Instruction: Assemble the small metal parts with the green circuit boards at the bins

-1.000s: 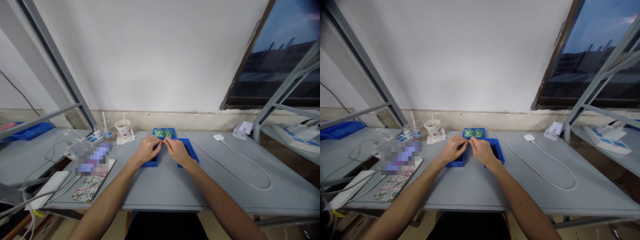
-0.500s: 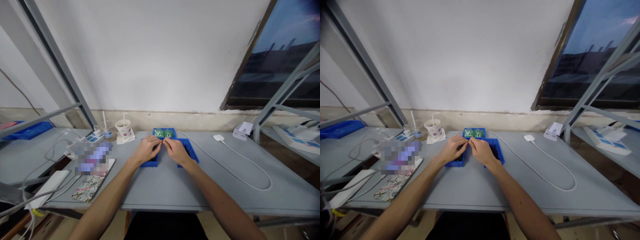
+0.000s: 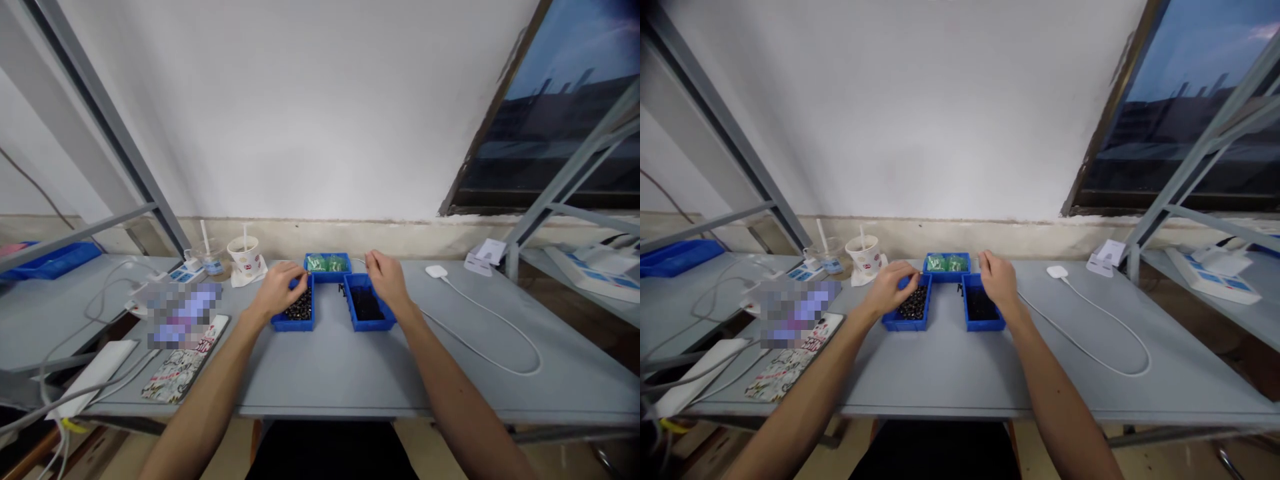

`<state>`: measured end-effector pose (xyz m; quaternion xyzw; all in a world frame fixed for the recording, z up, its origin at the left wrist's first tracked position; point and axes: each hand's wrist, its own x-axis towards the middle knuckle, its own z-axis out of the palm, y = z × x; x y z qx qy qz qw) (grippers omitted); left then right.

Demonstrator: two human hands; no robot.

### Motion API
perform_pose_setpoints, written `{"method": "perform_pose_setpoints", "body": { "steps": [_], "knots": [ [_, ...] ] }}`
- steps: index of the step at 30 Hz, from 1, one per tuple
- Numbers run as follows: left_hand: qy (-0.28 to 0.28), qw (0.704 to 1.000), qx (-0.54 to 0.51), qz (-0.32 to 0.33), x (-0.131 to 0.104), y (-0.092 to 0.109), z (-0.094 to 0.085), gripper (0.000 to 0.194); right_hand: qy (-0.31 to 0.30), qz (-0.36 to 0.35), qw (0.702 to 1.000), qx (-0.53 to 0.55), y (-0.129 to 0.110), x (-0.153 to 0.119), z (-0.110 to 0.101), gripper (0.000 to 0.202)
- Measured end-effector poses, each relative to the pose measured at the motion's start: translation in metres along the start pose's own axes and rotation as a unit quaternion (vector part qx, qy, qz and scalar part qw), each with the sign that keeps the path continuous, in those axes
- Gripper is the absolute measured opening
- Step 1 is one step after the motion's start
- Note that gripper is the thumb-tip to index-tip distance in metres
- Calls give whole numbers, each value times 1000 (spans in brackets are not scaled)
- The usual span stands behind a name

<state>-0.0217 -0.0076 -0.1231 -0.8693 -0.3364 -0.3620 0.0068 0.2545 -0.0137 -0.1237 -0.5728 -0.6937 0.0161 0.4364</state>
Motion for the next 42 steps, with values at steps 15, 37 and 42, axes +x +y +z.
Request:
{"method": "perform_pose_setpoints", "body": {
  "steps": [15,37,42],
  "knots": [
    [-28,994,73,-82,-4,-17,4,42,-260,-139,945,-142,-61,-31,40,28],
    [-94,992,56,-56,-4,-16,10,35,-360,-43,896,-257,-86,-36,71,39],
    [-98,992,56,-61,-3,-13,9,33,-356,6,891,-283,-81,-30,81,45]
  ]
}}
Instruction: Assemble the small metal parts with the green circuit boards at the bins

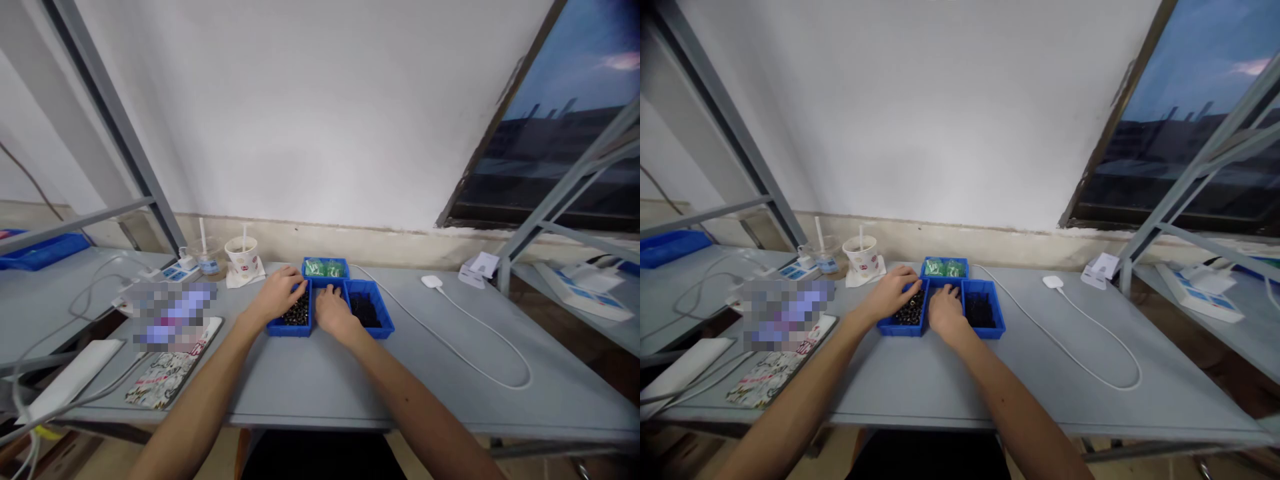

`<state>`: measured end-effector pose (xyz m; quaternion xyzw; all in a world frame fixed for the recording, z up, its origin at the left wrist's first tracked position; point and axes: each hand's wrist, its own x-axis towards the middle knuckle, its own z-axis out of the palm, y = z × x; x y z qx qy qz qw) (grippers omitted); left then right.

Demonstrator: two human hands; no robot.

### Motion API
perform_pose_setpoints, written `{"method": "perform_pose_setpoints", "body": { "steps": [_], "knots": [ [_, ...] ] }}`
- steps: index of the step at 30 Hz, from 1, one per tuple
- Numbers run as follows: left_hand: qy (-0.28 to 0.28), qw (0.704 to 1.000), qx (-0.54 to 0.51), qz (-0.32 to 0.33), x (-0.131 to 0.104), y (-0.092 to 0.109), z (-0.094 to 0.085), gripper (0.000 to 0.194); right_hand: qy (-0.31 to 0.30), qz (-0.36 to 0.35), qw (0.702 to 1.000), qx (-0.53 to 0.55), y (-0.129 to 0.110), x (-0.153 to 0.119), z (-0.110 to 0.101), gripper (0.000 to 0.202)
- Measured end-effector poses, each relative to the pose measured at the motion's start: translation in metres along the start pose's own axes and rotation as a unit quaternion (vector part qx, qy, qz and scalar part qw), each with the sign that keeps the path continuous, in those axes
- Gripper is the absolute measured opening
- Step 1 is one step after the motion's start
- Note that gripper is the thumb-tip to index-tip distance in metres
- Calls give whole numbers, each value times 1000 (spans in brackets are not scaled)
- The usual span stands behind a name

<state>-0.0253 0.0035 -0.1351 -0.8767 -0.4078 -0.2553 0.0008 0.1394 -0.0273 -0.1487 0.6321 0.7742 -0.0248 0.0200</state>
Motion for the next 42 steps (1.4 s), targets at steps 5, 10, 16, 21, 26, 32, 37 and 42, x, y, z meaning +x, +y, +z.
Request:
{"method": "perform_pose_setpoints", "body": {
  "steps": [5,10,16,21,26,32,37,42],
  "knots": [
    [0,1000,-4,1,0,0,0,33,-6,5,1000,-2,-5,-8,3,42],
    [10,1000,-8,8,0,0,-1,33,16,-14,1000,6,-6,-19,0,42],
    [10,1000,-7,12,0,1,-1,34,-2,7,1000,-16,-1,-12,-5,50],
    [17,1000,-17,14,-1,1,-1,34,-12,-19,1000,-10,-7,-24,-6,43],
    [19,1000,-17,12,-1,1,-2,33,5,-17,1000,17,-5,-31,-7,45],
    [11,1000,-10,15,-1,4,-3,34,14,-26,999,16,5,-23,4,39],
    [6,1000,-7,19,0,4,-1,34,35,-49,997,44,8,-24,6,32],
    [2,1000,-5,12,0,4,-1,35,44,-24,998,44,5,-27,3,36]
  ]
}}
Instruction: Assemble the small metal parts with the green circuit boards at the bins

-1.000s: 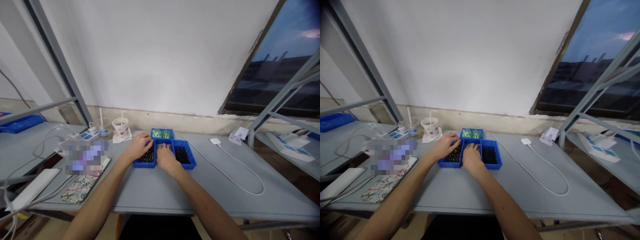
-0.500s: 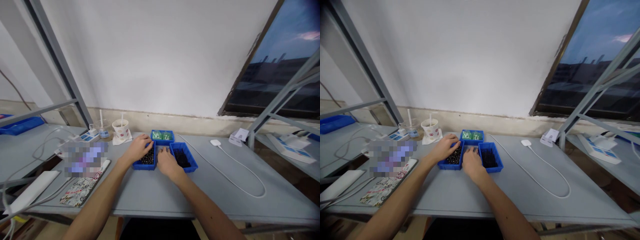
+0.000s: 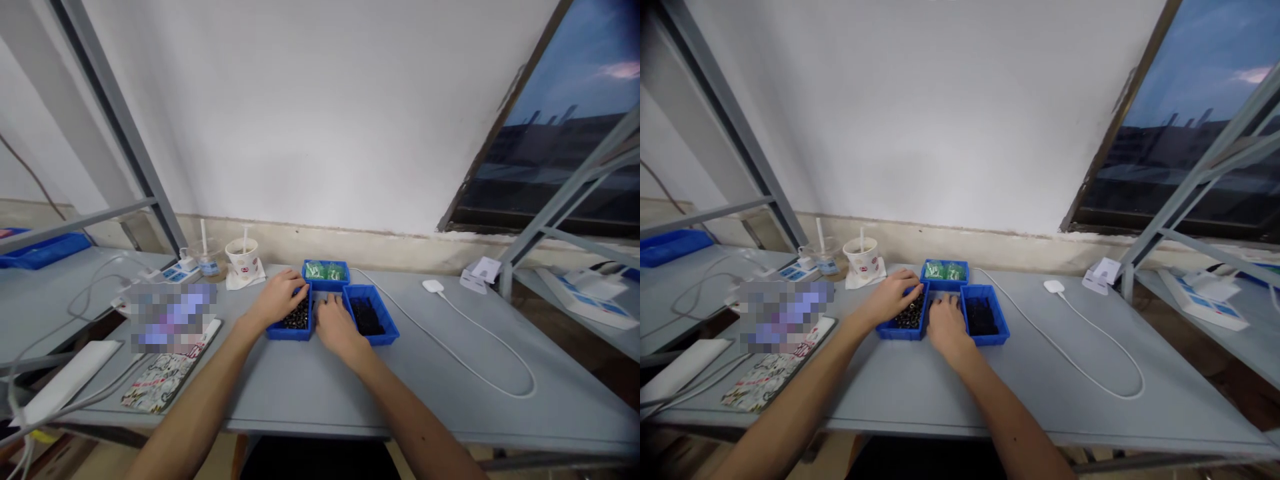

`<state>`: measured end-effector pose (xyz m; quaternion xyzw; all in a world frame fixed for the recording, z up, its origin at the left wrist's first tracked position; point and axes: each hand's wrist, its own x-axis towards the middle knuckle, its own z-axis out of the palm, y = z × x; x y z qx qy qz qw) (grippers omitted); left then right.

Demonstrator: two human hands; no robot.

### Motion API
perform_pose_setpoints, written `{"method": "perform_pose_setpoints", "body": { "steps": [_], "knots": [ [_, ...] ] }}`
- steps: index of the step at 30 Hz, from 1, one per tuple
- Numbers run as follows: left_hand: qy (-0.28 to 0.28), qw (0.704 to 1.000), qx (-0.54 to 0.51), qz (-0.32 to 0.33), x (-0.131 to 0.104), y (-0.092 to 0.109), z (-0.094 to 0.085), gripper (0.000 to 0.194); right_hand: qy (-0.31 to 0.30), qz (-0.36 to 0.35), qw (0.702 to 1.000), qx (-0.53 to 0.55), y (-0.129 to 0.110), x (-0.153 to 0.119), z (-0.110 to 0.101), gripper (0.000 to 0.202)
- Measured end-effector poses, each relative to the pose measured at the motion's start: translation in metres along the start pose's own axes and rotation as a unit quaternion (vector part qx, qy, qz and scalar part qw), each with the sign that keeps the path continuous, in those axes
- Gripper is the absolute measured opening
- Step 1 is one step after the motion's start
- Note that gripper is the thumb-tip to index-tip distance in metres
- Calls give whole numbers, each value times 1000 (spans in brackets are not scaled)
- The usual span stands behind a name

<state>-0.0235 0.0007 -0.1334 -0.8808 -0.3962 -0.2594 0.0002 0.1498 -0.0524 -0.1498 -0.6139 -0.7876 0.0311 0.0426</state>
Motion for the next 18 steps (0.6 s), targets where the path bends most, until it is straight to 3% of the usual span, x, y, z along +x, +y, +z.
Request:
{"method": "perform_pose_setpoints", "body": {
  "steps": [5,9,15,18],
  "knots": [
    [3,1000,-16,1,0,2,-2,36,-27,16,1000,1,-6,-7,-3,39],
    [1,999,-39,15,0,5,-1,31,5,-14,997,71,1,-17,-12,27],
    [13,998,-54,11,1,9,-4,30,117,-16,985,123,60,-25,-26,32],
    [15,998,-66,5,2,12,-6,29,115,-65,985,109,86,-32,-19,32]
  ]
}}
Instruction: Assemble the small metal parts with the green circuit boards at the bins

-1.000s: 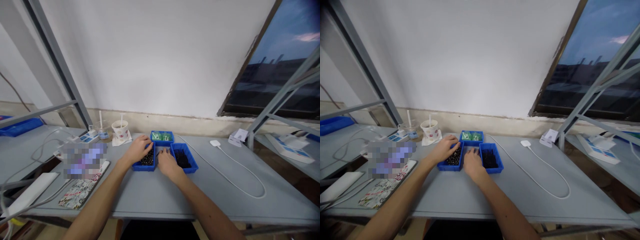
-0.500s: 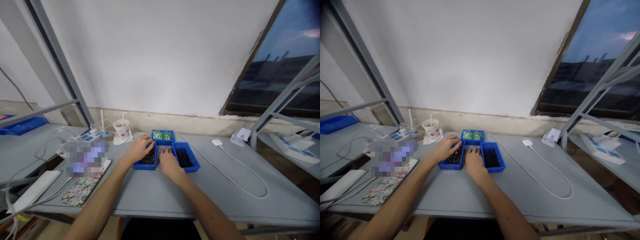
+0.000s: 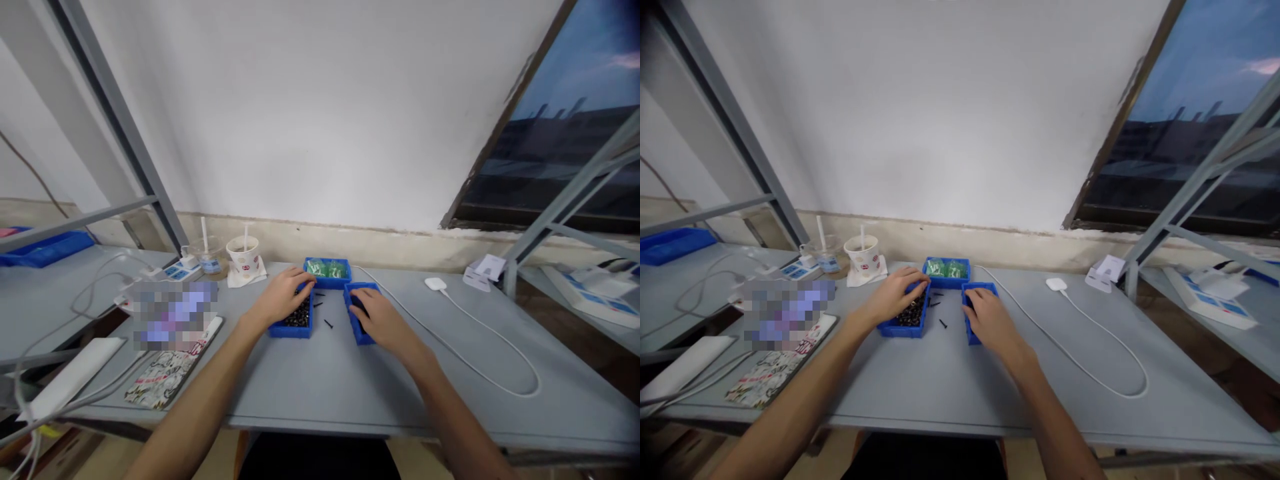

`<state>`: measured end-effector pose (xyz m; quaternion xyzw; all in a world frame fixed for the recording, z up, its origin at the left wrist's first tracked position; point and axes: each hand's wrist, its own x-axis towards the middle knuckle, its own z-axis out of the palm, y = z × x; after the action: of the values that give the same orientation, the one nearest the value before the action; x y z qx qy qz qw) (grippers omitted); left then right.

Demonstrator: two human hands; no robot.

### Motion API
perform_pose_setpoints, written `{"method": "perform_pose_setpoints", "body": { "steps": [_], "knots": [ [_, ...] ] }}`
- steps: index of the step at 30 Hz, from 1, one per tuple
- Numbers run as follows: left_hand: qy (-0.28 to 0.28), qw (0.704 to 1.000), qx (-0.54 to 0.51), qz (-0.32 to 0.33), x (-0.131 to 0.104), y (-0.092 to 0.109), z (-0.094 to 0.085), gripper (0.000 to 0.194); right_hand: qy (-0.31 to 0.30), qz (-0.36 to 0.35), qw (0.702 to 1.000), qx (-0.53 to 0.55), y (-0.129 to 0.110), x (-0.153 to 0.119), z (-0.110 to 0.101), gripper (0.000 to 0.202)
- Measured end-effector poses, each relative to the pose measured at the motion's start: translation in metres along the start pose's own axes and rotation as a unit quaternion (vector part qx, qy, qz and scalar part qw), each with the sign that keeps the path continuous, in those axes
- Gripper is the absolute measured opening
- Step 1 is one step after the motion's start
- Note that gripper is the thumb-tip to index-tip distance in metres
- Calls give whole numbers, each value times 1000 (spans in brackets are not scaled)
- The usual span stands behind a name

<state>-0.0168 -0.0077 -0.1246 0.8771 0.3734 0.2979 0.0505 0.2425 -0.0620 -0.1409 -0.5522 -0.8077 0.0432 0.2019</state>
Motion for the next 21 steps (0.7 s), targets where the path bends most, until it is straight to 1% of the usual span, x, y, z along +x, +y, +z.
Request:
{"method": "perform_pose_setpoints", "body": {
  "steps": [3,7,11,16,21],
  "knots": [
    [-2,1000,-15,-5,1,2,0,29,-5,-13,1000,0,10,-11,7,39],
    [-3,1000,-25,-6,2,2,1,29,6,5,1000,-6,7,-17,14,42],
    [-2,1000,-30,-3,1,1,2,29,8,35,999,-14,0,-13,17,39],
    [-4,999,-32,-7,2,-1,3,29,-7,90,995,-30,-8,-8,20,38],
    [-6,1000,-26,-13,1,-4,4,28,-18,110,993,-37,-18,-2,20,35]
  ]
}}
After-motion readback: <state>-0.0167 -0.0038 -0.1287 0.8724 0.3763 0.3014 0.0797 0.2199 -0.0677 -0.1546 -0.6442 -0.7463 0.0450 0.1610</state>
